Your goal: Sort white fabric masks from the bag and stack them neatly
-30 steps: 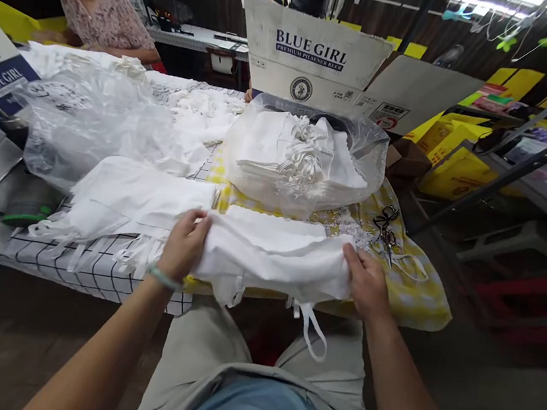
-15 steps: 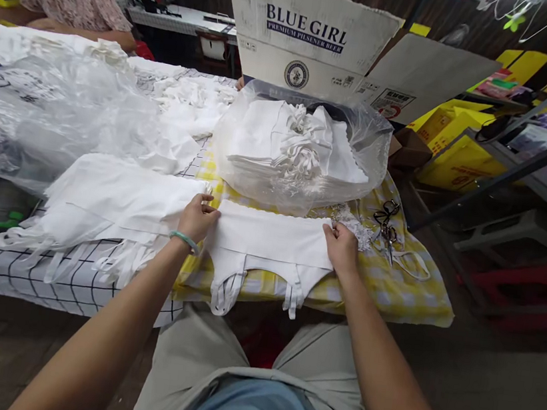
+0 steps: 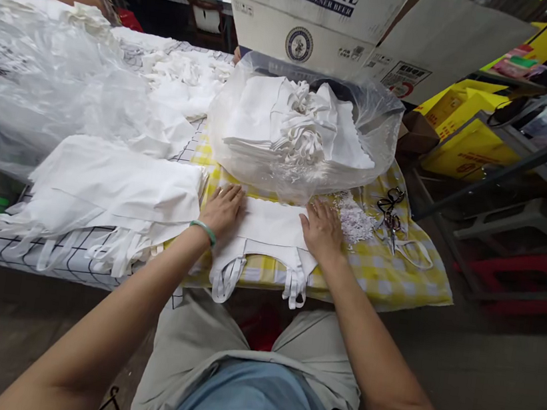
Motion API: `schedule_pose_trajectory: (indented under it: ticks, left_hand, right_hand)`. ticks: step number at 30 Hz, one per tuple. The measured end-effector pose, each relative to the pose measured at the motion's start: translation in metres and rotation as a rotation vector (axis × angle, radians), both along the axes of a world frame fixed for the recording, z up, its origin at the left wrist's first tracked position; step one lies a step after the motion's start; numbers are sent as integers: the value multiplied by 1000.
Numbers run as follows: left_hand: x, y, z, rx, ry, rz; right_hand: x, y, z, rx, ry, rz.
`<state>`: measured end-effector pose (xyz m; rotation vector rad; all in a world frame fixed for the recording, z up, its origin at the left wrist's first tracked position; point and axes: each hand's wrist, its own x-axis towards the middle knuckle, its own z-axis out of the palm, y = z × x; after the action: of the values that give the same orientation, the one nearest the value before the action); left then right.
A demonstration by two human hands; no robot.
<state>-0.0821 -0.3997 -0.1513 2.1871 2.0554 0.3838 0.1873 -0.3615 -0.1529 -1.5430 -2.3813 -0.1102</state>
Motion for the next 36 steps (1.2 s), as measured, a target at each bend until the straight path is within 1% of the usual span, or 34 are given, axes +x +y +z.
schedule_pose_trajectory:
  ticks: [2, 5, 9, 13, 16, 19, 21, 23, 25, 27, 28, 30, 32, 34, 36]
  left_hand:
    - [4, 0, -6, -113, 29, 22]
    - [3, -3, -10, -170, 49, 59]
    - [1, -4, -7, -195, 92, 45]
    - [1, 0, -4, -247, 103, 49]
    - [1, -9, 1, -204, 63, 42]
    - [-12, -33, 15, -54, -79, 21]
    - [-34, -53, 29, 74, -186, 23]
    - [-65, -72, 43, 222, -262, 66]
    - [-103, -88, 55, 356, -289, 163]
    - [-142, -99, 62, 448, -267, 318]
    - [-162, -103, 64, 459, -246, 418]
    - [-199, -108, 65, 424, -205, 618]
    - [-233, -108, 63, 370, -171, 754]
    - [-261, -106, 60, 357, -140, 817]
    - [-280, -100, 56, 360, -119, 840]
  right_hand:
    - [0, 2, -8, -119, -41, 35]
    - [3, 4, -17, -254, -83, 24]
    - [5, 7, -20, -308, -118, -9]
    - [-1, 9, -16, -348, -139, -17]
    - [-2, 8, -11, -366, -146, -18]
    - [-1, 2, -3, -307, -126, -27]
    - [-5, -7, 7, -212, -82, -20]
    - [-17, -17, 19, -124, 18, 44]
    - [-40, -27, 30, -94, 180, 157]
    - [-73, -31, 37, -151, 369, 257]
    - [-92, -31, 40, -202, 456, 292]
    - [-137, -27, 43, -327, 587, 338]
    - [-183, -19, 44, -445, 639, 349]
    - [-226, -8, 43, -504, 607, 304]
    - [-258, 1, 40, -480, 536, 225]
